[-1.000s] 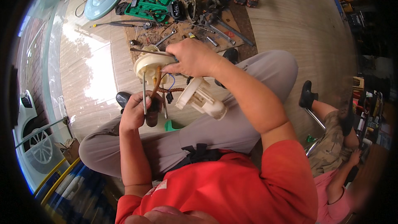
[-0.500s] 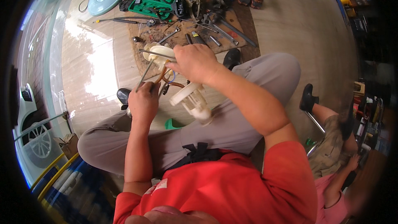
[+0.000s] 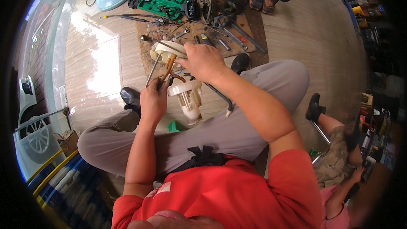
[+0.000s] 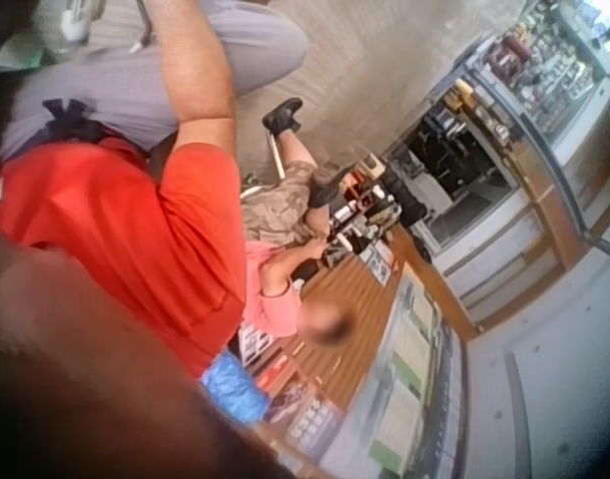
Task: The person disassembles a fuel pump assembly using a screwdriver and pliers, prying off plastic components and disconnecting a cylindrical pump unit from its housing.
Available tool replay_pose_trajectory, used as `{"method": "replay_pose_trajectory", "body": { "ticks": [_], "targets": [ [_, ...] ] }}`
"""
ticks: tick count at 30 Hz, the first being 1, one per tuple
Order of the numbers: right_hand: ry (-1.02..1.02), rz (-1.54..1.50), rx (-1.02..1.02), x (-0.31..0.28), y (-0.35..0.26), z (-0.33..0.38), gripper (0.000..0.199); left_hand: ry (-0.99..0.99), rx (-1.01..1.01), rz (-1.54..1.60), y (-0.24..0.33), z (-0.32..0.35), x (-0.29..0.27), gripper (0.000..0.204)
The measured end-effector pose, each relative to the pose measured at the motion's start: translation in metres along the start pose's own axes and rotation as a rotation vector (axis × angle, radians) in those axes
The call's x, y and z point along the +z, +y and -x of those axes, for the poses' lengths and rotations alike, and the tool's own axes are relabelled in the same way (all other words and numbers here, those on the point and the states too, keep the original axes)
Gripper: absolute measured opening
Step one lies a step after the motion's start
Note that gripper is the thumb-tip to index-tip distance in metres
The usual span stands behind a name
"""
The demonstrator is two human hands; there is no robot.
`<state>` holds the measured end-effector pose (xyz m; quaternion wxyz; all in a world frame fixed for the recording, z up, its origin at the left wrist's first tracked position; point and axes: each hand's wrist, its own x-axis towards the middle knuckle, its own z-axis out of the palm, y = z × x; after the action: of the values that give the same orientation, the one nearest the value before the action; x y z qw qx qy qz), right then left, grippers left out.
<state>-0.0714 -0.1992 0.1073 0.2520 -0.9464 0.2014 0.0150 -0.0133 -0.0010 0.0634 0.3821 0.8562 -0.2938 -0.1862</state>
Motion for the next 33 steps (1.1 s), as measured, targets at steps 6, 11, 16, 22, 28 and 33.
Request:
{"method": "replay_pose_trajectory", "body": {
  "ticks": [6, 11, 16, 22, 28, 33],
  "targets": [
    [0.003, -0.007, 0.017, 0.003, 0.015, -0.006, 0.037, -0.27, -0.051, 0.422, -0.009, 0.004, -0.008, 0.022],
    [-0.035, -0.025, 0.074, -0.006, 0.01, -0.008, 0.039, -0.469, -0.428, 1.182, -0.01, 0.004, -0.021, 0.03],
    [-0.098, -0.035, 0.111, -0.016, 0.002, -0.006, 0.042, -0.371, -0.498, 1.371, -0.024, -0.006, -0.019, 0.037],
    [-0.084, -0.123, 0.091, -0.019, 0.005, -0.005, 0.042, -0.446, -0.486, 1.553, -0.023, -0.007, -0.019, 0.048],
    [-0.128, -0.141, 0.134, -0.017, 0.009, -0.004, 0.041, -0.523, -0.473, 1.686, -0.021, -0.005, -0.017, 0.052],
    [-0.09, -0.166, 0.1, -0.015, 0.012, -0.004, 0.038, -0.501, -0.47, 1.641, -0.014, -0.005, -0.018, 0.055]
  ]
}}
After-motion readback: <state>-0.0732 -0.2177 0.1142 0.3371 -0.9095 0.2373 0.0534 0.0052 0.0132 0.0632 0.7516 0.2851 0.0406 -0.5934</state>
